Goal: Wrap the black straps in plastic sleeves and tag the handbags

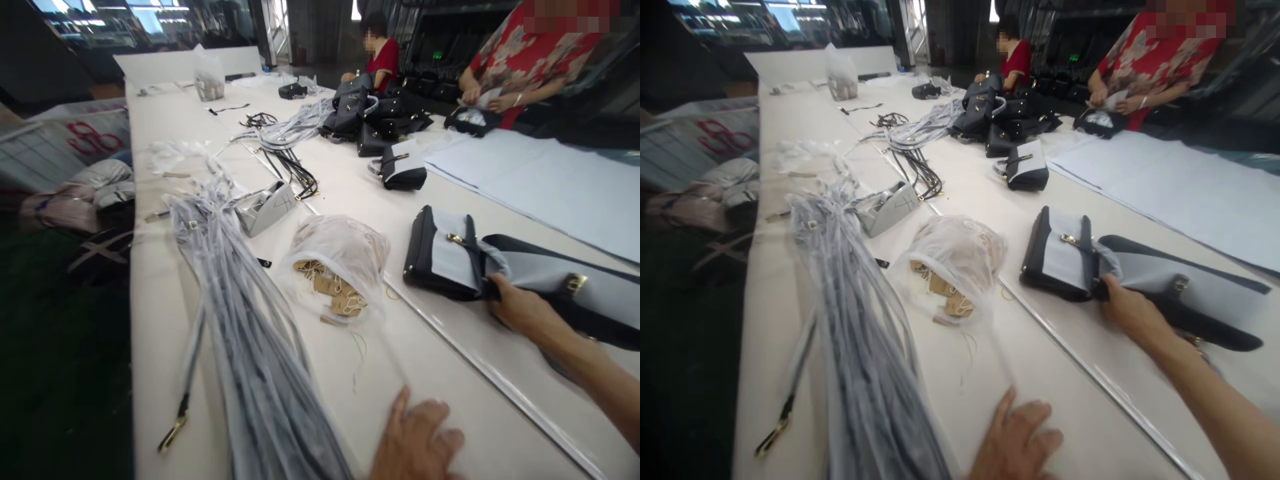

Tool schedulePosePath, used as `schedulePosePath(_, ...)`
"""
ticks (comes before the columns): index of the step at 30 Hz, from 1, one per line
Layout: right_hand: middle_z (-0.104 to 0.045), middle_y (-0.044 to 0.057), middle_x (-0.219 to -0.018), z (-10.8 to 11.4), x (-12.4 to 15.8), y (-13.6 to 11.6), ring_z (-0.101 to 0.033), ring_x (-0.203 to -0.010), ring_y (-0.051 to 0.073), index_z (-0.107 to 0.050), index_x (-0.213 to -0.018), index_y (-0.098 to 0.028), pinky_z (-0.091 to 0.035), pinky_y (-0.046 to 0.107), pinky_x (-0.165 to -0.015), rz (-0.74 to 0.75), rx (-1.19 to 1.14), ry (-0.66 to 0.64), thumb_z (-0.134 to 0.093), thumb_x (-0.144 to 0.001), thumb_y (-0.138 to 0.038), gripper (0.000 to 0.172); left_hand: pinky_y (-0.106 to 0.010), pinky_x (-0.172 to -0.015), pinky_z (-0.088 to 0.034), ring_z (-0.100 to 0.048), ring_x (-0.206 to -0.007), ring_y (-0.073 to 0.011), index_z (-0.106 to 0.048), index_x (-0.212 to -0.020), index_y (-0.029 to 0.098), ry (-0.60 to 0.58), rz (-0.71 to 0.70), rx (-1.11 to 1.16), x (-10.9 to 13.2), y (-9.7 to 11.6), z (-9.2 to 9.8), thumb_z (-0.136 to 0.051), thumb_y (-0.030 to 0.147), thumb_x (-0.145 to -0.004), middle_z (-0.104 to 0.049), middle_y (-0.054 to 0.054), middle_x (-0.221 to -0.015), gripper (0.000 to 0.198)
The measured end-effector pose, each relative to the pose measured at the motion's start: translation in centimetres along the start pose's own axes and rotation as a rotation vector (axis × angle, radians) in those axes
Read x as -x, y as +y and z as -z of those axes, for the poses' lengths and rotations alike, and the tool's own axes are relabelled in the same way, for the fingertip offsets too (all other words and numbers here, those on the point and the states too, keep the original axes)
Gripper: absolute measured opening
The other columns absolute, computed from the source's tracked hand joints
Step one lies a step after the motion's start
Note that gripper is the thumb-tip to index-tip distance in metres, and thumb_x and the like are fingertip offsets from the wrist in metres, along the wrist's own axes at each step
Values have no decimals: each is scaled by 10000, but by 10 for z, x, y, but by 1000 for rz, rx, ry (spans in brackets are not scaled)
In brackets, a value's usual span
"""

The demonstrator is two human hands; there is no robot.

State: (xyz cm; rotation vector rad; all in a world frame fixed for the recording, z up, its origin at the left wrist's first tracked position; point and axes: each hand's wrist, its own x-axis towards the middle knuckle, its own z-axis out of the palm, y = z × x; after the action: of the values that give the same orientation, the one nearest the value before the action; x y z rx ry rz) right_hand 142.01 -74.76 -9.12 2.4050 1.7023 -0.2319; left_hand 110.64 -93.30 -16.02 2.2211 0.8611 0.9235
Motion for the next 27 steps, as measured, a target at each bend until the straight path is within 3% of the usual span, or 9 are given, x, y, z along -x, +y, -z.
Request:
schedulePosePath(4,-734,200,-851,-39,127,2,-703,-801,415,-469,-1357,-189,-505,459,-690,13,-89,-59,-451,-852,-233,507,-324,-860,-532,-636,-952,-190,-643,-964,184,181,363,292,-27,0,76,-437,253,-970,-665,-93,-970,217)
schedulePosePath(7,-747,170,-966,-56,214,-8,-717,-858,376,-476,-1387,-230,-545,452,-734,46,-181,-66,-423,-845,-212,545,-333,-865,-502,-606,-936,-201,-626,-948,182,185,470,61,-61,-27,140,-457,205,-957,-640,-85,-958,171)
schedulePosePath(9,-739,152,-1054,-59,262,-18,-723,-885,346,-478,-1402,-220,-561,437,-737,76,-223,-66,-375,-865,-203,547,-362,-957,-458,-574,-1057,-229,-623,-1026,173,67,468,-177,-84,-53,164,-507,151,-920,-637,-102,-1060,159)
schedulePosePath(11,-742,129,-1053,-56,301,-28,-735,-831,317,-426,-1455,-213,-571,421,-691,82,-247,-87,-304,-904,-194,565,-384,-1019,-410,-535,-1155,-253,-612,-1114,164,-141,447,-356,-103,-76,171,-579,147,-884,-622,-119,-1171,233)
schedulePosePath(13,-750,109,-1022,-51,334,-36,-739,-797,288,-339,-1509,-216,-582,398,-671,62,-295,-74,-265,-941,-208,573,-410,-1041,-379,-508,-1205,-285,-623,-1105,147,-270,437,-439,-117,-89,168,-621,168,-866,-615,-145,-1207,239)
schedulePosePath(18,-644,116,-1287,-37,414,-49,-656,-1119,285,-318,-1502,-233,-554,428,-938,-6,-411,337,-378,-975,-375,549,-370,-978,-403,-532,-1177,-289,-640,-1017,157,-287,464,-425,-136,-91,164,-681,148,-813,-636,-148,-1176,208)
schedulePosePath(22,-690,83,-1198,-28,473,-60,-699,-1010,289,-468,-1399,-290,-561,427,-941,-101,-519,510,-464,-948,-444,477,-333,-860,-448,-611,-1039,-259,-614,-999,164,-247,523,-366,-135,-78,190,-641,236,-864,-680,-123,-1031,155)
schedulePosePath(24,-717,71,-1148,-26,493,-69,-725,-925,286,-559,-1322,-306,-615,371,-794,-200,-631,477,-519,-914,-471,441,-298,-783,-472,-648,-906,-217,-598,-986,164,-260,542,-293,-122,-62,203,-567,310,-918,-695,-95,-936,164)
schedulePosePath(27,-765,43,-998,-22,505,-92,-742,-830,272,-699,-1125,-321,-618,291,-622,-364,-901,299,-610,-841,-528,363,-238,-616,-484,-641,-653,-146,-589,-937,152,-377,562,-79,-86,-23,209,-401,429,-981,-690,-54,-785,337)
